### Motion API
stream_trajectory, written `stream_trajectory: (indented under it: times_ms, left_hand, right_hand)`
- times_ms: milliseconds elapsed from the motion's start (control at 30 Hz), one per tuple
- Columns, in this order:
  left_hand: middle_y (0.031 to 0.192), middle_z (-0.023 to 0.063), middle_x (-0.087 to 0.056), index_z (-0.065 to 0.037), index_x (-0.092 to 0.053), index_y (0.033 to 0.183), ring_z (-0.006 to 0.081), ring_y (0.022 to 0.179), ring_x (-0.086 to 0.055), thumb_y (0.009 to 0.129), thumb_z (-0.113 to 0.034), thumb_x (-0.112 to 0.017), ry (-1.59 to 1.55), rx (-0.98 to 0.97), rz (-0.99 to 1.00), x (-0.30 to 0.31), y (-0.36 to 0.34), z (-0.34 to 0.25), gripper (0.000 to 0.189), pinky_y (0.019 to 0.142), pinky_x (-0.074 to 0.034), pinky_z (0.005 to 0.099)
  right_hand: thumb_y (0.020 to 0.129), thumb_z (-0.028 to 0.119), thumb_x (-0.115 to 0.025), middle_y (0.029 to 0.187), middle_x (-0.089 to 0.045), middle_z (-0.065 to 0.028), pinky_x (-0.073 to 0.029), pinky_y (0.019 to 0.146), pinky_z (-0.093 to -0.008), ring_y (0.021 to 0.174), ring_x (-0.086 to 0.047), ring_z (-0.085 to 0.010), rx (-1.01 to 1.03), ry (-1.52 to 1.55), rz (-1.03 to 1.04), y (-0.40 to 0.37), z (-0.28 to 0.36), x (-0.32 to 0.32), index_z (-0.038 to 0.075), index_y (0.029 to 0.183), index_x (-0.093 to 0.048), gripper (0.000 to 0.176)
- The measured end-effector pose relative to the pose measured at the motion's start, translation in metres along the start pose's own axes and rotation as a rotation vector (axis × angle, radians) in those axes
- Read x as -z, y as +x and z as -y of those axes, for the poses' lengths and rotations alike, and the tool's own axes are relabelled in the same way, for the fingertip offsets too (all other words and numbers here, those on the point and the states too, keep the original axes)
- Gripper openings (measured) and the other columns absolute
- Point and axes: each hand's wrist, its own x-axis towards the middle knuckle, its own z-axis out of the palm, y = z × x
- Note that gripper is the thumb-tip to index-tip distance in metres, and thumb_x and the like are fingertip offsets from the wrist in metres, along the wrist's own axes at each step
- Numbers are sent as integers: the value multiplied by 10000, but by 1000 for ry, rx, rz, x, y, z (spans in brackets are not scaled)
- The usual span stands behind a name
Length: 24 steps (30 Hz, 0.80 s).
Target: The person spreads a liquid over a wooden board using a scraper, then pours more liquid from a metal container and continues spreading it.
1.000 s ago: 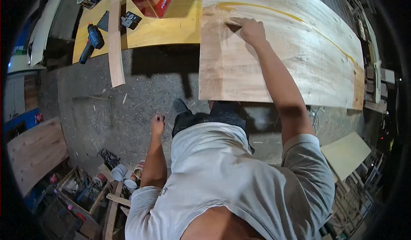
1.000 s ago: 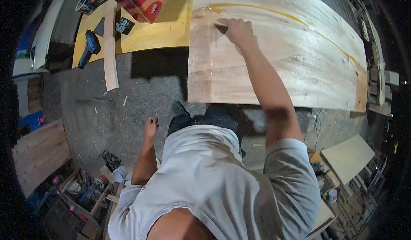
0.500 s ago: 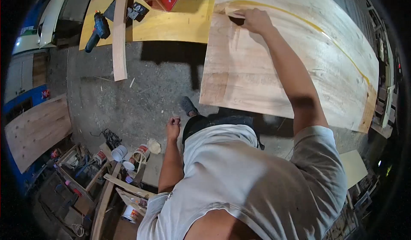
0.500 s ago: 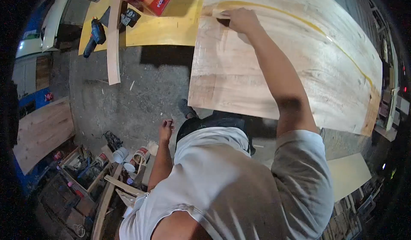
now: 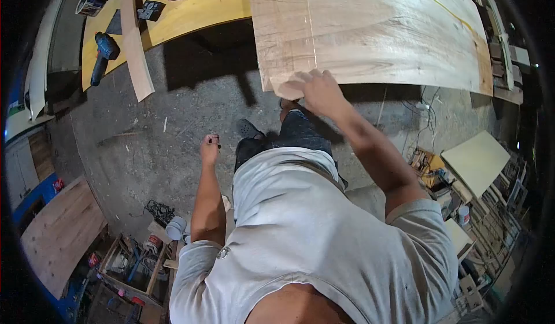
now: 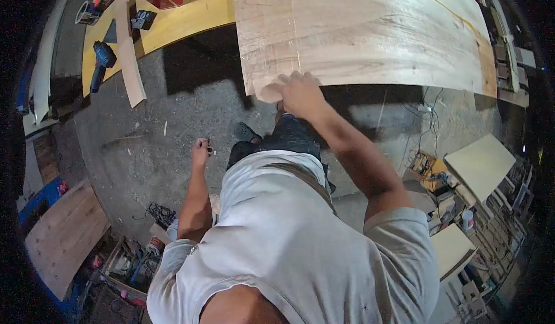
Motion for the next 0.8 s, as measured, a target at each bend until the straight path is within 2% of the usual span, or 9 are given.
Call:
stream_trajectory:
  times_ms: [167,200,300,333,367,433,567,733,800]
  left_hand:
    - [762,46,-594,-58,-612,882,146,665,-587,875,-184,-549,20,0,91,-11,-6,4,141,596,-482,281]
    - [765,49,-586,-54,-607,873,148,678,-587,881,-182,-545,-10,21,112,-15,-7,5,142,598,-481,281]
    - [786,58,-585,-44,-606,878,153,687,-587,890,-180,-540,-109,81,105,-24,-13,7,152,598,-483,284]
    - [786,58,-585,-44,-606,878,153,687,-587,890,-180,-540,-117,76,97,-24,-15,7,152,598,-483,284]
    - [795,56,-587,-39,-603,873,154,680,-580,893,-174,-535,-92,85,101,-23,-16,6,153,597,-484,286]
    - [804,55,-589,-34,-600,868,156,674,-573,896,-168,-530,-70,89,95,-21,-23,-7,154,595,-485,288]
    - [787,48,-584,-29,-583,840,157,669,-567,890,-160,-533,-18,77,-26,-18,-30,-23,149,585,-486,288]
    - [767,41,-578,-45,-585,861,154,657,-577,891,-197,-535,-104,64,-126,-35,-29,-23,163,570,-473,279]
    - [768,27,-578,-72,-583,880,143,628,-572,904,-222,-523,-89,206,-132,-48,-28,-30,163,547,-456,271]
  right_hand:
    - [753,202,-624,977,-638,-43,-435,768,-406,889,-611,-250,79,77,-202,-37,22,-20,249,1070,-657,322]
    - [758,124,-567,926,-668,-89,-452,776,-424,825,-628,-285,-29,188,83,-36,27,1,252,1105,-656,381]
    - [722,-5,-477,1074,-642,-135,-440,892,-383,964,-618,-285,12,571,13,-32,-14,-7,188,1175,-616,512]
    - [717,13,-444,1017,-647,-134,-494,800,-391,884,-628,-335,8,593,-104,-20,-20,13,297,1220,-575,592]
    - [764,40,-454,1010,-648,-137,-499,784,-407,869,-630,-340,-140,547,-27,-16,-31,37,295,1217,-578,534]
    - [805,85,-466,975,-654,-147,-500,732,-419,819,-629,-346,-159,446,-217,12,-70,44,289,1202,-592,464]
    - [851,156,-462,985,-661,-126,-492,712,-423,823,-637,-309,-162,142,-232,100,-141,63,304,1210,-584,407]
    - [838,143,-475,1183,-606,-47,-458,772,-458,979,-602,-263,-126,-55,-351,205,-205,58,304,1276,-509,468]
    - [857,165,-470,1209,-593,-50,-453,791,-462,998,-596,-262,-89,-21,-417,234,-224,56,303,1277,-510,444]
